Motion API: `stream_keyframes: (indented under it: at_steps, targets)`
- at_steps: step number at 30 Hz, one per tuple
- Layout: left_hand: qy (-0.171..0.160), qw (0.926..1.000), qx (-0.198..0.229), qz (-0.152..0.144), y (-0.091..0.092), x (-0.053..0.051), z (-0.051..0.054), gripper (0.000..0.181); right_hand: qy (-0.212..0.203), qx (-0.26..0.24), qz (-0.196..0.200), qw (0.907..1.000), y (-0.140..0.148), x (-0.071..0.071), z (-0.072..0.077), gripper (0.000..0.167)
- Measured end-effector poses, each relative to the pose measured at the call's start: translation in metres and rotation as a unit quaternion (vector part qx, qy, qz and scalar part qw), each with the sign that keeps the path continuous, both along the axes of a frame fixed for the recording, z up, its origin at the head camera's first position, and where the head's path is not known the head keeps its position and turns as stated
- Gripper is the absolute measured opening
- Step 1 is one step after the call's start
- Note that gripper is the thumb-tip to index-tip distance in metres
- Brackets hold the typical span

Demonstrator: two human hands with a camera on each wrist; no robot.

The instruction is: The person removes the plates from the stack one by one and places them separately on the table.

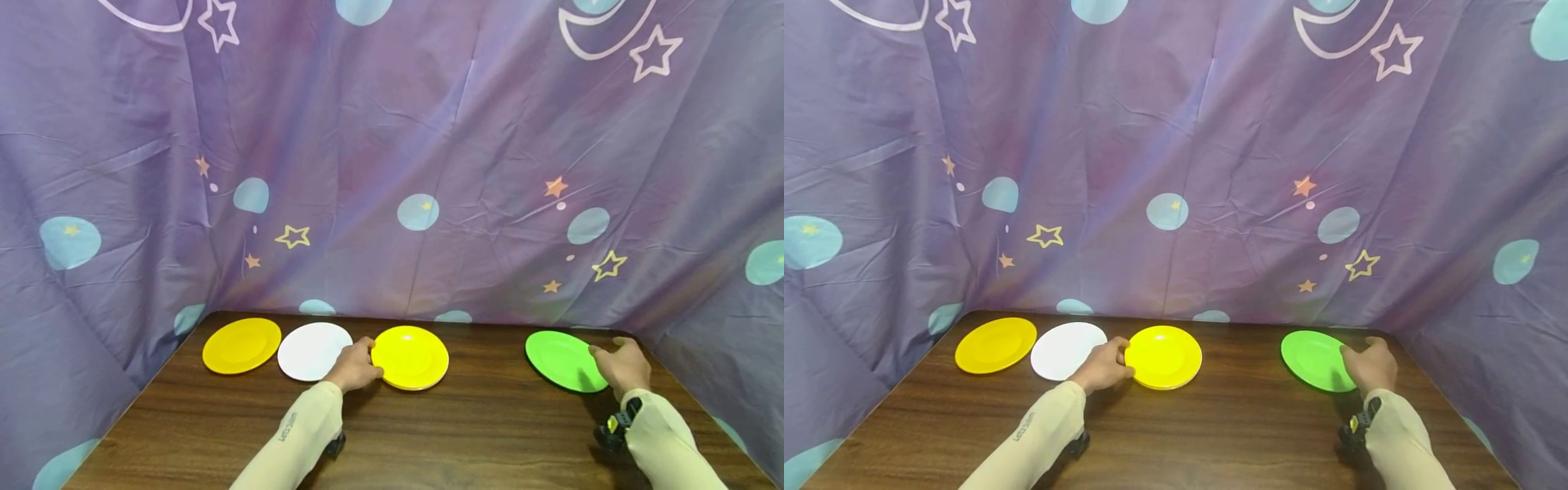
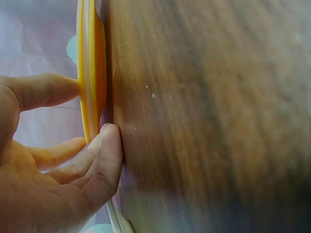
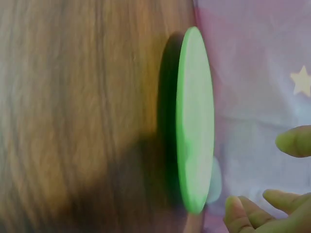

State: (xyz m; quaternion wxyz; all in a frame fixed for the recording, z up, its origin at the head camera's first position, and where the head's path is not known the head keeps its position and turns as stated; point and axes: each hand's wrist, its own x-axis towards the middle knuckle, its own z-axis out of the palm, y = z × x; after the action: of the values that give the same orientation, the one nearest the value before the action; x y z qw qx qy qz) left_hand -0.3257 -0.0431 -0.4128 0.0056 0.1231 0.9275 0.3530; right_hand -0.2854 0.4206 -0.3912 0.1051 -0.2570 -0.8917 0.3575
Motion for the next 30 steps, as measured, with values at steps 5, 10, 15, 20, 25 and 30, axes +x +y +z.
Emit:
stream_keyframes:
  at_steps: [5,10,15,20,25,30]
  targets:
    - [-0.004,1.0000,0.003,0.003,0.000,0.000,0.001,0.054,0.027,0.010,0.002,0.9996,-0.017,-0.006,0.007,0.072]
    - [-0.012,0.9999,-0.005,0.005,-0.001,-0.001,0.002,0.053,0.069,-0.003,-0.002,0.9976,-0.037,-0.010,0.009,0.066]
    - [-0.019,0.9998,-0.009,0.002,-0.001,0.000,0.004,0.053,0.096,-0.018,0.008,0.9952,-0.057,-0.010,0.009,0.059]
    - [-0.015,0.9998,-0.011,-0.002,-0.001,-0.002,0.004,0.050,0.102,-0.045,0.036,0.9931,-0.074,-0.012,0.013,0.056]
    - [-0.020,0.9997,-0.015,-0.001,-0.001,-0.003,0.004,0.050,0.109,-0.072,0.089,0.9874,-0.090,-0.014,0.016,0.050]
    - [-0.031,0.9995,-0.007,0.000,-0.001,-0.001,0.007,0.054,0.109,-0.087,0.142,0.9799,-0.107,-0.015,0.017,0.042]
